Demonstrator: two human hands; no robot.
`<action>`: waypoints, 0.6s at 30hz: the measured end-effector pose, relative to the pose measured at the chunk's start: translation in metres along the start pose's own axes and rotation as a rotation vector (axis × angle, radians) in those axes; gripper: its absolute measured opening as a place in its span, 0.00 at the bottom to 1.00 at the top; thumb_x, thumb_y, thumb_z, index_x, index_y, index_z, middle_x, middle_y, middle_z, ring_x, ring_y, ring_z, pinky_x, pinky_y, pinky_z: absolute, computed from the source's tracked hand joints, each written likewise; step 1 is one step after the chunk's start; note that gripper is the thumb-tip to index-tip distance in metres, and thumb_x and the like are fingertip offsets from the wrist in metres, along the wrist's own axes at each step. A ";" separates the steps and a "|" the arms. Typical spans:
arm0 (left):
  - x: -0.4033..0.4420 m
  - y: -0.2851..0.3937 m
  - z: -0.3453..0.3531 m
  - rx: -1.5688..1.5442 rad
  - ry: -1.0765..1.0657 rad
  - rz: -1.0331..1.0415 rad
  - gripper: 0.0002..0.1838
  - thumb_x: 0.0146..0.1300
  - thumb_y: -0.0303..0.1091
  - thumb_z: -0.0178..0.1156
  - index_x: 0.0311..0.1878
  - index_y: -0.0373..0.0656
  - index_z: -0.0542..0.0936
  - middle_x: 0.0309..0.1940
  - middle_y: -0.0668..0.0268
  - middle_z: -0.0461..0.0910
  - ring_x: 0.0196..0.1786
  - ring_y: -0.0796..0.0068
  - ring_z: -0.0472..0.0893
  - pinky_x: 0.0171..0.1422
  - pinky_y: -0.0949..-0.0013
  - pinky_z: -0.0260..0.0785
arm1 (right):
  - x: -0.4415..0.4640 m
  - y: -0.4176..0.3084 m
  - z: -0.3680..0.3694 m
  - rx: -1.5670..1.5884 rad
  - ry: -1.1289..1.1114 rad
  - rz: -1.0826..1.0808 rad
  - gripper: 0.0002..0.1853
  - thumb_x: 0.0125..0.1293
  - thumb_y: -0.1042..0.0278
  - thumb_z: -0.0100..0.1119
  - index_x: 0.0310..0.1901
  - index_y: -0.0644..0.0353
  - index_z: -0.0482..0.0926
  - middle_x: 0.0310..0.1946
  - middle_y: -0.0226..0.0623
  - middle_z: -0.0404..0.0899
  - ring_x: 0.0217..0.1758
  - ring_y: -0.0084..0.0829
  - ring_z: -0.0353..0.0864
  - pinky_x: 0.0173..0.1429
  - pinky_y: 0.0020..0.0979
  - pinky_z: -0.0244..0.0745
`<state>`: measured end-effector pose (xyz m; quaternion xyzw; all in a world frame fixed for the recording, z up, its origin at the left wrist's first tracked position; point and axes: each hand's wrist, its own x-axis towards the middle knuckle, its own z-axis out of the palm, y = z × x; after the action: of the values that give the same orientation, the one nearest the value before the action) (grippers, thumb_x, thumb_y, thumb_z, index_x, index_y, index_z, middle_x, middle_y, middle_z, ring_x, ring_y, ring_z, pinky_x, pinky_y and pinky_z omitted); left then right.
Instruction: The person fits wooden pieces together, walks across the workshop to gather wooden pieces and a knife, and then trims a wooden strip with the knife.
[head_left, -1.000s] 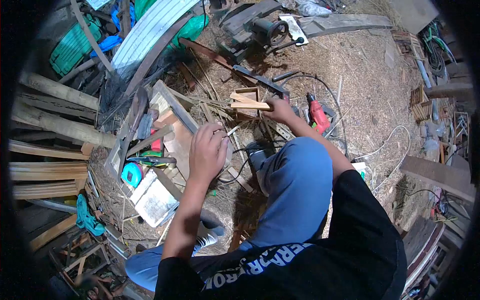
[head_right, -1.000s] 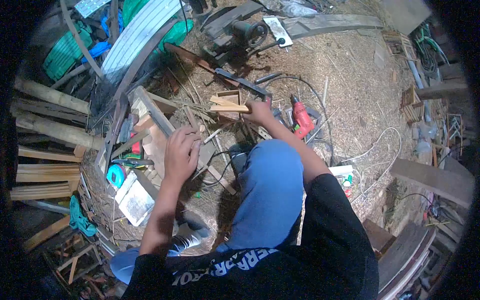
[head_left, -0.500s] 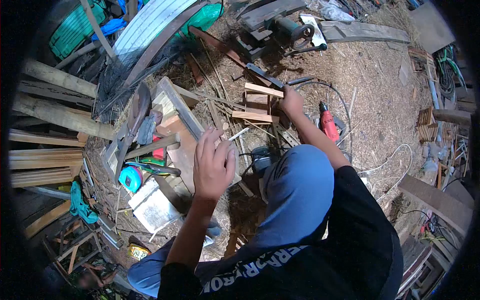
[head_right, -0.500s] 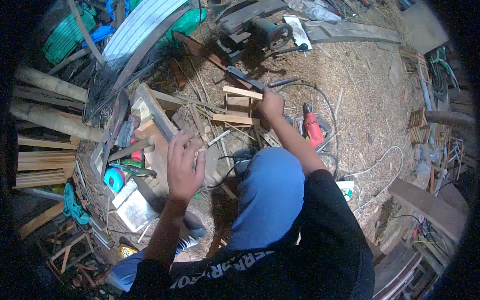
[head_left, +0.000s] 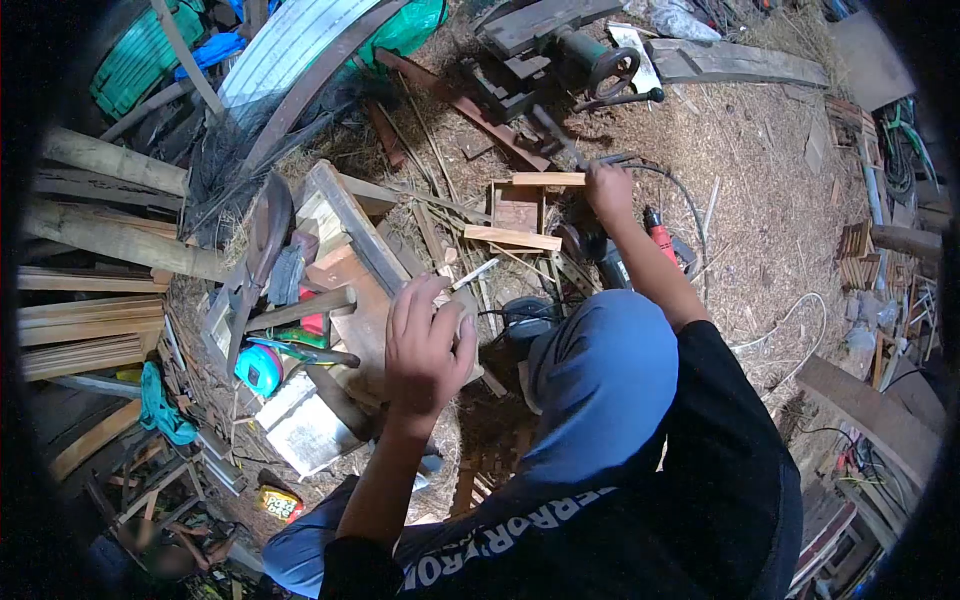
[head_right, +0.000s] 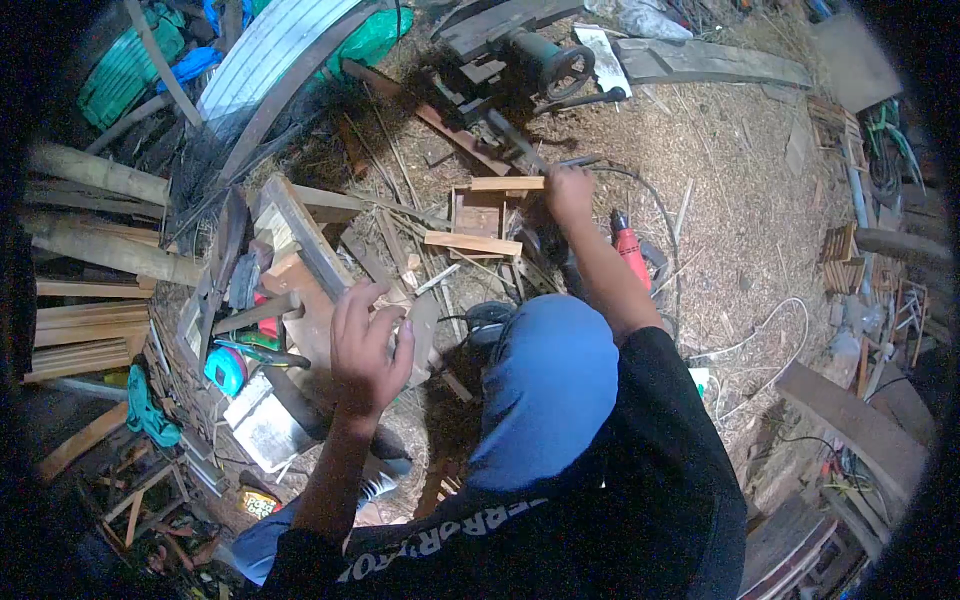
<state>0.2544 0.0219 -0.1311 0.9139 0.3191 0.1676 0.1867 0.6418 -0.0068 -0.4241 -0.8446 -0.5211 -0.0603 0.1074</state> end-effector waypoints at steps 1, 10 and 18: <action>0.000 0.000 0.000 0.005 0.002 -0.007 0.11 0.58 0.25 0.69 0.44 0.37 0.83 0.57 0.51 0.79 0.67 0.42 0.77 0.74 0.44 0.67 | -0.001 0.007 -0.004 -0.005 -0.005 0.051 0.08 0.61 0.62 0.69 0.35 0.56 0.82 0.29 0.43 0.86 0.37 0.49 0.87 0.43 0.53 0.78; -0.001 0.002 0.001 0.023 -0.013 -0.069 0.10 0.58 0.27 0.69 0.43 0.39 0.83 0.58 0.52 0.78 0.68 0.42 0.76 0.74 0.44 0.67 | 0.007 -0.030 -0.033 0.268 -0.148 0.045 0.15 0.58 0.64 0.73 0.42 0.56 0.78 0.34 0.50 0.86 0.40 0.55 0.88 0.45 0.57 0.80; 0.000 -0.001 0.004 -0.006 -0.016 -0.085 0.09 0.57 0.27 0.69 0.41 0.38 0.83 0.58 0.51 0.80 0.66 0.43 0.77 0.73 0.44 0.68 | 0.030 -0.081 0.000 0.187 -0.200 -0.002 0.14 0.62 0.69 0.65 0.49 0.56 0.78 0.39 0.44 0.88 0.48 0.52 0.86 0.54 0.55 0.75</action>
<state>0.2559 0.0218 -0.1350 0.9003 0.3556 0.1533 0.1989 0.5826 0.0543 -0.4079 -0.8322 -0.5333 0.0731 0.1330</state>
